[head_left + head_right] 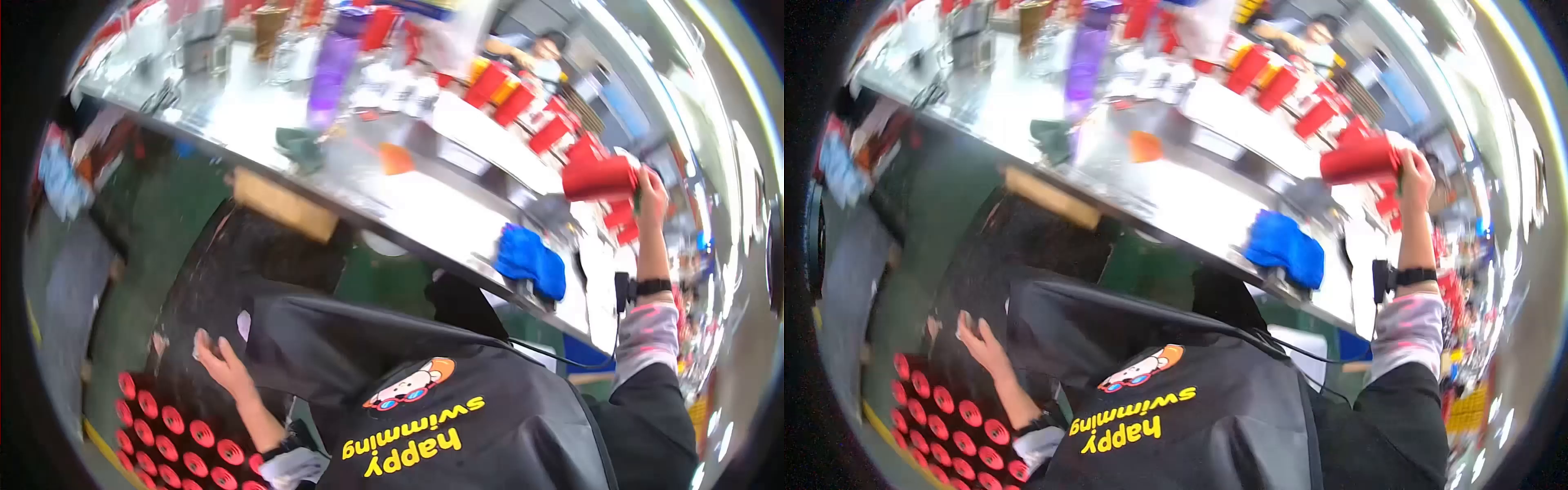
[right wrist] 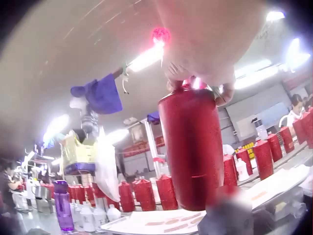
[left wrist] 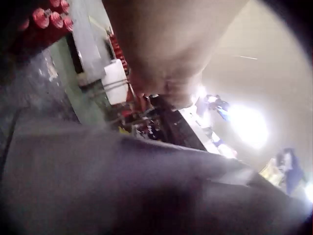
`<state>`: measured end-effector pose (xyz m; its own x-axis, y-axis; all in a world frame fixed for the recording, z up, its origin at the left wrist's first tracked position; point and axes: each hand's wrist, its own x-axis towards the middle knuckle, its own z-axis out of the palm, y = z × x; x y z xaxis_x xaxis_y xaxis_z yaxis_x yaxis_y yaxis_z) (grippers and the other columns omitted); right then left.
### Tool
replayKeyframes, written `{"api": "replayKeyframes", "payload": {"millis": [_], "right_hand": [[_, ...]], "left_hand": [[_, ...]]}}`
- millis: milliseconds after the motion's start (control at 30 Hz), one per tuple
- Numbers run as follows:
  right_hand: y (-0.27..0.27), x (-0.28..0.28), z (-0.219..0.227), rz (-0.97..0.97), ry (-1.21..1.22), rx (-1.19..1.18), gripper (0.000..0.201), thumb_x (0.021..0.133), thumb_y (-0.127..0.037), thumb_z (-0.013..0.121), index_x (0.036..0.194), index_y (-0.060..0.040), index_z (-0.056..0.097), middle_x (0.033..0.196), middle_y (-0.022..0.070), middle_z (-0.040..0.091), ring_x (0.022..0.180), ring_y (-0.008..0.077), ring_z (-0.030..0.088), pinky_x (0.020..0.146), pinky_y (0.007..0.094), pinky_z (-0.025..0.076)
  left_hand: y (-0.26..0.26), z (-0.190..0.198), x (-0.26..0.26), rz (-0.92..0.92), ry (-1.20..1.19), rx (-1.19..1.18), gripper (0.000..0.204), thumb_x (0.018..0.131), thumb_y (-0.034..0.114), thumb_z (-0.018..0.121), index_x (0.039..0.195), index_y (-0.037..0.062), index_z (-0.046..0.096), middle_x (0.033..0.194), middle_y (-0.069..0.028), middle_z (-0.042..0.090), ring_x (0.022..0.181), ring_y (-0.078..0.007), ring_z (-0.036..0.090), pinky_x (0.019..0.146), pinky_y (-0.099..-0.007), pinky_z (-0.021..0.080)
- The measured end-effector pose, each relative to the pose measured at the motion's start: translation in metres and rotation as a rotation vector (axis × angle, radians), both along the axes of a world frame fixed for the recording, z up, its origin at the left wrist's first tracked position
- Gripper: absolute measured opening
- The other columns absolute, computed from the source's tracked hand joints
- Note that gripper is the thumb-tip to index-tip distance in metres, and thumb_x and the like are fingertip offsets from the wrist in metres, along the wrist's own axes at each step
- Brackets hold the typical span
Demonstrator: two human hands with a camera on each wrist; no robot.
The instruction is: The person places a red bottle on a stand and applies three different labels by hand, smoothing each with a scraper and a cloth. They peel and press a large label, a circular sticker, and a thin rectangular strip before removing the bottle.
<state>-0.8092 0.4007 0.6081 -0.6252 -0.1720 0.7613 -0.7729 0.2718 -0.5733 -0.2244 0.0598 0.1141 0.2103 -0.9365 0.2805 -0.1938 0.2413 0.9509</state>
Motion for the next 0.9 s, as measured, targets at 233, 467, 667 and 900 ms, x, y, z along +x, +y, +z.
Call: {"api": "replayKeyframes", "payload": {"millis": [233, 467, 667, 900], "right_hand": [[0.05, 0.045, -0.058, 0.405, -0.284, 0.147, 0.029, 0.095, -0.023, 0.065, 0.113, 0.0001, 0.067, 0.101, 0.0041, 0.068, 0.089, 0.009, 0.062, 0.079, 0.0232, 0.049], [0.065, 0.057, -0.118, 0.865, -0.685, -0.146, 0.026, 0.097, -0.021, 0.061, 0.111, 0.0003, 0.067, 0.109, 0.0072, 0.068, 0.098, 0.0131, 0.064, 0.088, 0.0275, 0.051], [0.02, 0.055, -0.19, 0.645, -1.084, -0.299, 0.034, 0.099, -0.031, 0.058, 0.113, -0.0009, 0.065, 0.103, 0.0081, 0.069, 0.092, 0.0134, 0.065, 0.081, 0.0299, 0.053], [0.009, 0.059, -0.216, 0.513, -1.074, -0.305, 0.04, 0.103, -0.036, 0.05, 0.112, 0.0006, 0.063, 0.101, 0.0077, 0.068, 0.088, 0.012, 0.063, 0.077, 0.0288, 0.052]], "left_hand": [[0.101, 0.169, -0.131, -0.885, 0.209, -0.115, 0.043, 0.094, 0.005, 0.058, 0.134, -0.0035, 0.048, 0.13, -0.0142, 0.055, 0.114, -0.0232, 0.058, 0.099, -0.034, 0.046], [0.17, 0.305, -0.339, -1.909, 0.208, 0.112, 0.073, 0.093, 0.03, 0.064, 0.149, 0.0028, 0.028, 0.127, -0.0119, 0.055, 0.112, -0.0199, 0.059, 0.1, -0.0356, 0.045], [0.206, 0.28, -0.384, -1.883, 0.641, 0.996, 0.053, 0.096, 0.037, 0.058, 0.134, 0.0034, 0.046, 0.118, -0.0119, 0.061, 0.099, -0.0178, 0.066, 0.082, -0.0325, 0.057], [0.205, 0.271, -0.42, -1.715, 0.468, 0.854, 0.048, 0.095, 0.034, 0.061, 0.128, 0.001, 0.049, 0.106, -0.0103, 0.062, 0.088, -0.0142, 0.064, 0.074, -0.0304, 0.057]]}}
